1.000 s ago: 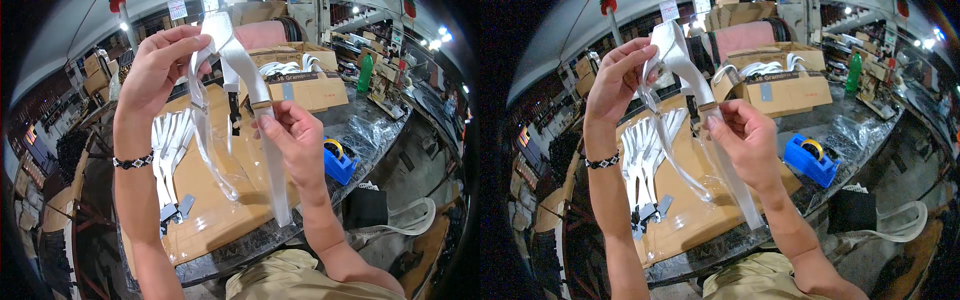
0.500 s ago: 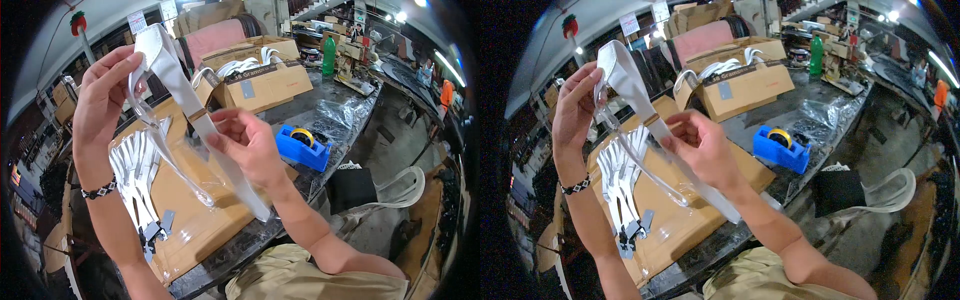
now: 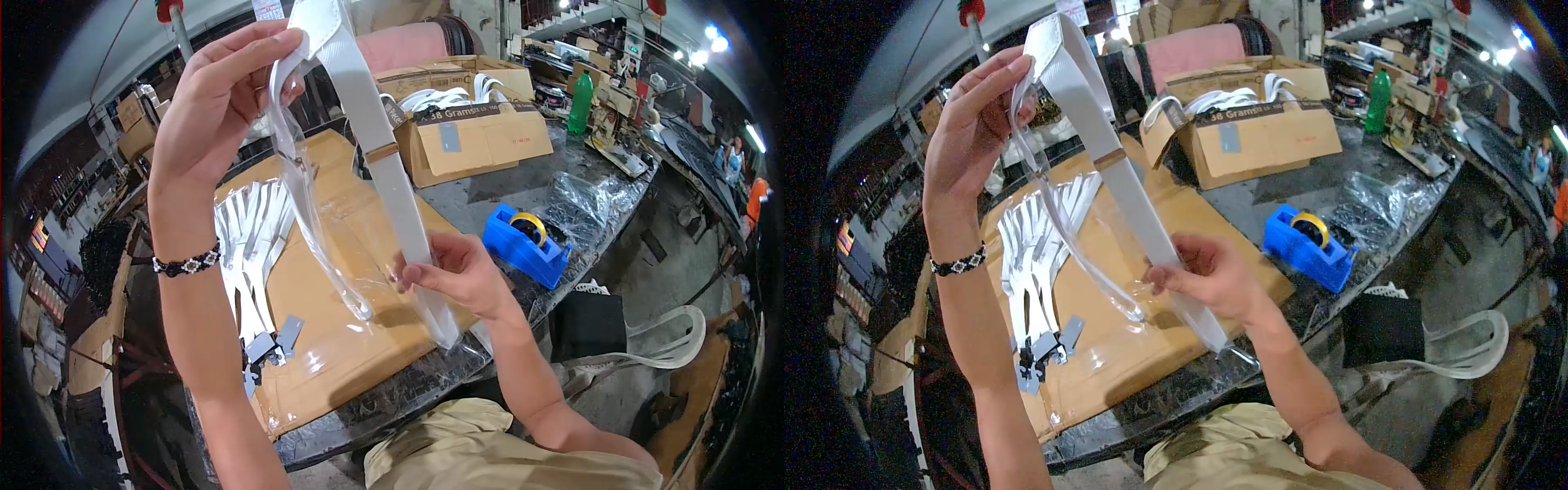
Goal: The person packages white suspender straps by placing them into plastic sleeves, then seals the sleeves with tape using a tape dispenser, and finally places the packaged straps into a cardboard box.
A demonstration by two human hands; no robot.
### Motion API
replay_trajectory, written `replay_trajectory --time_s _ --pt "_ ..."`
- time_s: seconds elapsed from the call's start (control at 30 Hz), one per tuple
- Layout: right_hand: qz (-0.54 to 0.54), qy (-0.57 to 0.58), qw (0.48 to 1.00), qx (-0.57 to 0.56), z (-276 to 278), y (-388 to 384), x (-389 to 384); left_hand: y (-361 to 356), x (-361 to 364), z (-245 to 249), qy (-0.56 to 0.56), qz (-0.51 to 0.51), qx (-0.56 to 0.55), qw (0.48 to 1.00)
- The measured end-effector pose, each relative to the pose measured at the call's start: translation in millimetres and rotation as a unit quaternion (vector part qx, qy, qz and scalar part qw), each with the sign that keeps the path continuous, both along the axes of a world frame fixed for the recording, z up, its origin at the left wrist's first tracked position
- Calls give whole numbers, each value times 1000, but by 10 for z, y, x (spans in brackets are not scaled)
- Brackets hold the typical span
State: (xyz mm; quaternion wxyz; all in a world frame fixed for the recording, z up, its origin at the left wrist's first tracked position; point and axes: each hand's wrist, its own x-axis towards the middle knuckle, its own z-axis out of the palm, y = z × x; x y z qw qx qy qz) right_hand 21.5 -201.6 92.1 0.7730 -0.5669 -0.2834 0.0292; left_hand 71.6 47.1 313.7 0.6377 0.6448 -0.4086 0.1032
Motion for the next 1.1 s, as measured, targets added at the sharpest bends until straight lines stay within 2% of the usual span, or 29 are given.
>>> replay_trajectory --time_s 0.07,0.17,0.27,0.37,0.47,0.57,0.67,0.73,0.9,1.1 --pt "9 -5 1000 -6 102 -9 -28 -62 -8 15 8 0 -25 1000" --pt "-37 -20 999 27 415 -39 -165 -123 -29 63 4 -2 -63 998" --pt "-52 -26 998 -17 385 -26 4 -60 -73 160 -13 10 -58 998" --pt "-48 -61 996 40 598 -117 -161 -26 -74 210 -16 -22 -31 999" --pt "-61 -90 993 -35 662 -124 -67 -12 -67 230 -18 -18 -23 999" --pt "-81 -104 991 -29 722 -89 -16 -95 -165 204 -15 3 -64 998" --pt "-68 -114 991 -9 822 -22 42 -52 -160 269 -14 -31 -21 999" --pt "-62 -101 993 -3 814 -6 31 -63 -161 249 -6 -48 -2 999" --pt "-26 -91 995 23 778 98 107 -50 -267 250 -42 -17 -25 999" --pt "-36 -95 994 35 694 220 98 -2 -223 241 -41 -16 13 999"
